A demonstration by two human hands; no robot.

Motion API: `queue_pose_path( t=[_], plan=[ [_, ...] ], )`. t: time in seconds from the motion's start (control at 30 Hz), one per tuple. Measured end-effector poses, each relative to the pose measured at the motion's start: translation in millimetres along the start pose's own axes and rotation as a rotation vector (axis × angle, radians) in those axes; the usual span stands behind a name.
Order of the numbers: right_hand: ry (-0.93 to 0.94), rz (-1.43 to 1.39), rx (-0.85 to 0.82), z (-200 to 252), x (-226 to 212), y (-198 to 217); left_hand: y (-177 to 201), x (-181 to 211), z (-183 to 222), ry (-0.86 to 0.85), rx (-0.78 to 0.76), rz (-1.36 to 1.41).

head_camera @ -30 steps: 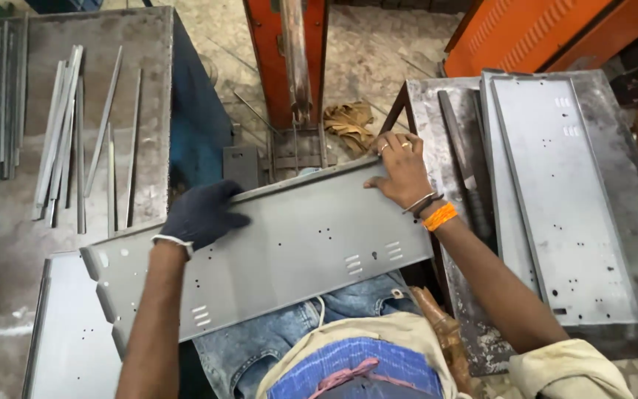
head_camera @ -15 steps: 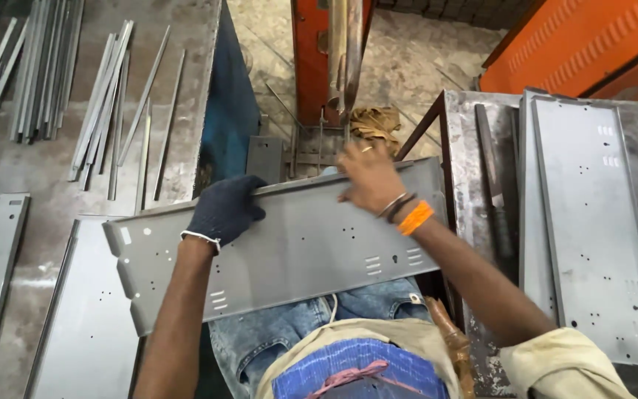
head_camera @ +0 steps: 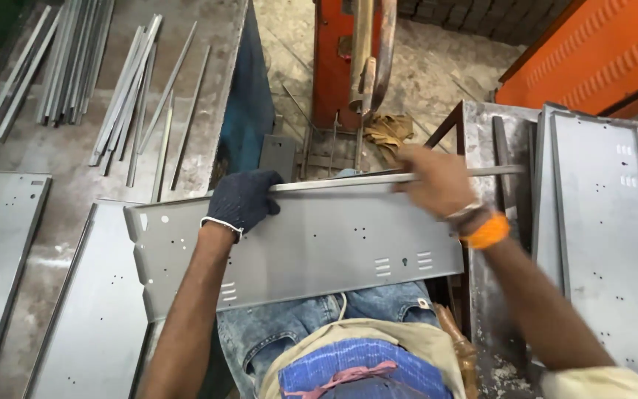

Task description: Spot welding metal rods onto metal plates using an industrial welding machine.

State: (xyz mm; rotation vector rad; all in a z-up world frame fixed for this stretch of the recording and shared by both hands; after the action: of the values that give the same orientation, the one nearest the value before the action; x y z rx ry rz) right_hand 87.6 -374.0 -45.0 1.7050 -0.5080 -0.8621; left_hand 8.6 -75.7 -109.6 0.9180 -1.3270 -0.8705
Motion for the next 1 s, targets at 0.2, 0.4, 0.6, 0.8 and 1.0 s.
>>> queue_pose_path(
  t=[0.2, 0.4, 0.6, 0.8, 1.0],
  plan=[
    [-0.432, 0.274, -0.138, 121, 154, 40, -24, -46, 25, 0.115, 0.225, 0.16],
    [-0.408, 0.155, 0.095, 159, 137, -11, -27, -135, 99, 0.579, 0.303, 0.004],
    [-0.264, -0.011, 0.197, 80, 73, -71, 3, -264, 253, 0.952, 0.487, -0.079],
    [-0.078, -0.169, 0.232, 21, -3, -86, 61, -308, 349, 1.202, 0.485, 0.047],
    [-0.087, -0.11, 0.169, 29, -21, -91, 26, -350, 311, 0.815, 0.841, 0.074]
  ],
)
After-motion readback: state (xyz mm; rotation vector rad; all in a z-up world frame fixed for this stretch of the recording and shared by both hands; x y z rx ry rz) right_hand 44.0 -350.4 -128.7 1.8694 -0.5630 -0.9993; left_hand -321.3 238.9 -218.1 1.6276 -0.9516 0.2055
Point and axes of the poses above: each hand's wrist, its own z-axis away from the middle knuckle, its own y-axis out of the back of the hand, x = y × z, the point moved 7 cm from there along -z, towards the middle knuckle, and after that the axes turned 8 degrees about y, right-handed, at the moved point
